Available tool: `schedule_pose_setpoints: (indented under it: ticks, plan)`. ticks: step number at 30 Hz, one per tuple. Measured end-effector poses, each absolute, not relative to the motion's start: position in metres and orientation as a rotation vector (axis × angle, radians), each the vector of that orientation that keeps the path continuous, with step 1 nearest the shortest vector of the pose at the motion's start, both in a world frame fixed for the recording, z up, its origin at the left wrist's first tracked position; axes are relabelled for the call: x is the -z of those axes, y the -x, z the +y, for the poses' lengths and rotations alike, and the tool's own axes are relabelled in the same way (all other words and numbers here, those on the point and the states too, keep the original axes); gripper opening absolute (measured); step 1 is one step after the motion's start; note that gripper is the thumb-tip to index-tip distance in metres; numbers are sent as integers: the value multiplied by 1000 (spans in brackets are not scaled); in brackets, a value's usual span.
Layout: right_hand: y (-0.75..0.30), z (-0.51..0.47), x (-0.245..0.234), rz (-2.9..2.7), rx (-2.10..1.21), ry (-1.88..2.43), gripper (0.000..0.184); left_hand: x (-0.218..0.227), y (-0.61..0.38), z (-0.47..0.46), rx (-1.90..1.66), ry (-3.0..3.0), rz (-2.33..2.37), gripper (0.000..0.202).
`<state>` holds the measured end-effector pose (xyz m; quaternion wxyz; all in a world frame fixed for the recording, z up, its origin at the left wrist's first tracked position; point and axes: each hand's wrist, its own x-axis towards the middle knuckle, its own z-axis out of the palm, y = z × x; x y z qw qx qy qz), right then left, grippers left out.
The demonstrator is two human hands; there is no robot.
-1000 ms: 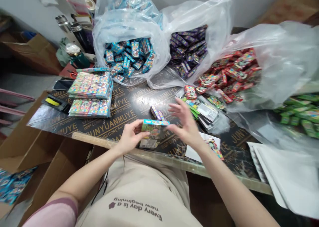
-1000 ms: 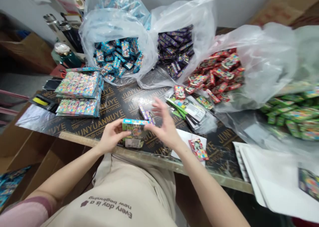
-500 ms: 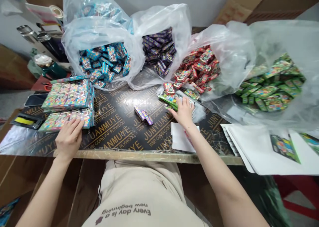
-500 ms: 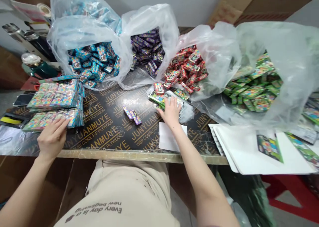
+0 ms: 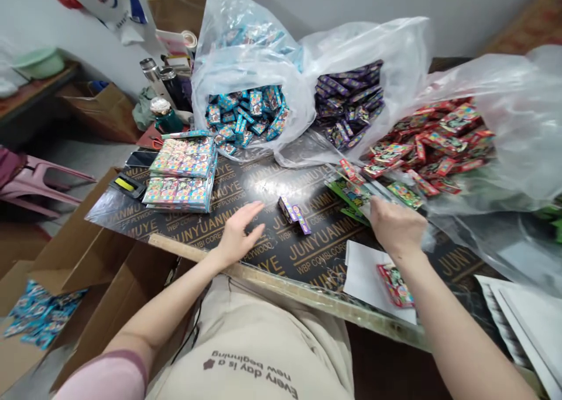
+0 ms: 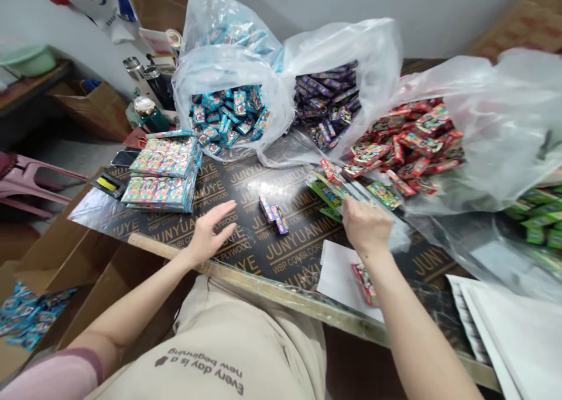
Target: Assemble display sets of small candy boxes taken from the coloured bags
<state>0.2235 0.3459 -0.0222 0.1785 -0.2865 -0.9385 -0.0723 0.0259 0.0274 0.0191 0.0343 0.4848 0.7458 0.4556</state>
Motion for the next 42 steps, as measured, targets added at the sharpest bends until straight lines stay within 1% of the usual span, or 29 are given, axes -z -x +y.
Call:
schedule_pose_setpoints:
  ticks: [4, 5, 6, 7, 9, 10, 11, 12, 14, 16, 17, 19, 21, 24, 27, 29, 32, 34, 37, 38, 41, 42]
  plan:
    - [-204, 330, 2, -2680, 109, 953, 36, -32, -53, 60, -1478, -1353, 1963, 44]
    - [-199, 320, -4, -2673, 50, 980, 37, -33, -57, 65, -1496, -1293, 1885, 48]
    - [-195, 306, -9, -2626, -17, 997, 39, -34, -61, 70, -1528, -1216, 1804, 57]
    - [-192, 289, -16, -2546, -91, 999, 39, -34, -66, 74, -1575, -1123, 1728, 71]
    - [-188, 246, -29, -2387, -305, 905, 41, -33, -75, 82, -1689, -942, 1599, 104]
    - [-187, 222, -35, -2348, -447, 826, 42, -32, -79, 85, -1743, -872, 1555, 116]
    - [-187, 200, -41, -2349, -621, 707, 43, -32, -83, 88, -1791, -819, 1528, 120]
    - [-188, 179, -45, -2365, -787, 550, 43, -31, -86, 89, -1833, -777, 1517, 116]
    - [-190, 152, -51, -2372, -1048, 297, 45, -31, -87, 88, -1893, -714, 1509, 94]
    - [-193, 146, -51, -2334, -1212, 182, 48, -33, -86, 82, -1895, -687, 1463, 73]
    - [-195, 150, -49, -2294, -1235, 202, 48, -34, -84, 78, -1848, -709, 1414, 68]
    - [-198, 164, -46, -2171, -1163, 345, 49, -36, -83, 71, -1671, -797, 1284, 66]
    - [-200, 178, -45, -2054, -1048, 469, 53, -36, -85, 65, -1482, -872, 1191, 68]
    - [-200, 190, -47, -2045, -1016, 472, 55, -35, -88, 59, -1349, -853, 1154, 68]
    - [-201, 193, -54, -2105, -956, 433, 43, -34, -86, 57, -1345, -761, 1135, 70]
    - [-201, 195, -60, -2135, -938, 388, 33, -33, -84, 56, -1352, -727, 1126, 76]
    - [-201, 198, -69, -2197, -1030, 234, 26, -32, -80, 51, -1351, -704, 1111, 86]
    - [-202, 200, -75, -2330, -1120, 84, 22, -30, -79, 47, -1353, -697, 1086, 89]
    - [-203, 202, -79, -2583, -1221, -57, 17, -29, -76, 40, -1338, -704, 1068, 85]
    - [-204, 202, -78, -2633, -1241, -47, 22, -30, -75, 39, -1318, -710, 1084, 80]
    - [-206, 206, -73, -2712, -1296, 35, 45, -33, -73, 36, -1212, -740, 1191, 60]
    - [-206, 207, -71, -2722, -1313, 50, 51, -35, -73, 36, -1182, -755, 1230, 54]
